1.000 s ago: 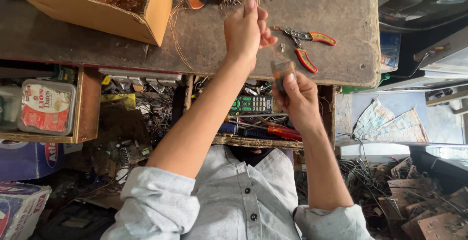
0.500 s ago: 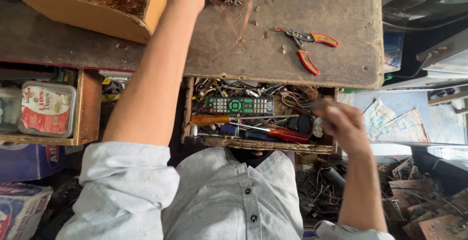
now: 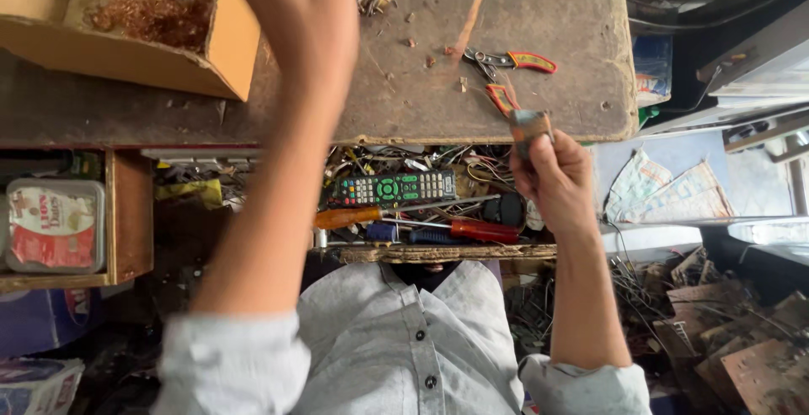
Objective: The person uses a hammer, pliers, and a screwdriver to remove copper wire from a small cylindrical component. They repeatedly strike, cut, and pry the wire, then place the extracted copper into a cardboard box on the workbench.
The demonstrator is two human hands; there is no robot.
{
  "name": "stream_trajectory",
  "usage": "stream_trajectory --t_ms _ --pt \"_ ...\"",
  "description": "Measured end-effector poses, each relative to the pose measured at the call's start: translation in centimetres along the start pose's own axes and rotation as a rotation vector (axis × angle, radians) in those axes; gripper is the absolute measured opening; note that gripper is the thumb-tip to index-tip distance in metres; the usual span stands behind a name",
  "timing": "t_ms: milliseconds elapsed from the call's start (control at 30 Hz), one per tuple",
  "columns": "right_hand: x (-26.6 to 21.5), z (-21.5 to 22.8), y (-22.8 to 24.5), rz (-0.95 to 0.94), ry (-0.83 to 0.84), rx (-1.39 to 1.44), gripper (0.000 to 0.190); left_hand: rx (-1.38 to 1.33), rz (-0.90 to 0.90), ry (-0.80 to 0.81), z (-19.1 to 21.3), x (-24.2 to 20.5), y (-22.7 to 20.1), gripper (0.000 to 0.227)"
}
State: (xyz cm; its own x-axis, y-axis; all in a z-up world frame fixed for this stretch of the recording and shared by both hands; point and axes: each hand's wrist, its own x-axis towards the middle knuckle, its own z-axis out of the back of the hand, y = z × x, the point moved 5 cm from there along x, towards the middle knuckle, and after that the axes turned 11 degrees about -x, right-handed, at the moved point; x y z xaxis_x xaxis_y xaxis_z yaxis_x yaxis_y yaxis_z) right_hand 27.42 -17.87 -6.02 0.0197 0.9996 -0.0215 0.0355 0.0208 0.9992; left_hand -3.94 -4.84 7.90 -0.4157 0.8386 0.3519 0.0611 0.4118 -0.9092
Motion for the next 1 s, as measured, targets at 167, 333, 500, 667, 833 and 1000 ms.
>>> stream_trajectory --t_ms 167,333,500,667,833,1000 --pt "0.3 -2.7 1.6 -0.007 0.035 -0.023 0.025 -0.167 0.466 0.532 -3.0 -13.5 4.4 0.037" --pt "-0.2 -4.0 2.2 -0.005 0.033 -0.215 0.026 -0.33 0.62 0.724 -4.7 -15.2 8.4 0.043" --pt "-1.0 -3.6 3.4 -0.011 -0.034 -0.22 0.026 -0.338 0.6 0.707 -6.2 -14.3 6.6 0.026" --pt "-0.8 -4.8 3.9 0.016 -0.151 -0.269 0.027 -0.359 0.579 0.688 -5.4 -14.1 7.9 0.024" --pt "-0.8 -7.0 4.8 0.073 -0.254 -0.198 0.025 -0.449 0.731 0.518 -5.2 -13.8 8.4 0.025" --pt "-1.3 -7.7 7.1 0.005 -0.303 -0.425 0.02 -0.056 0.484 0.577 -5.1 -12.0 4.0 0.027"
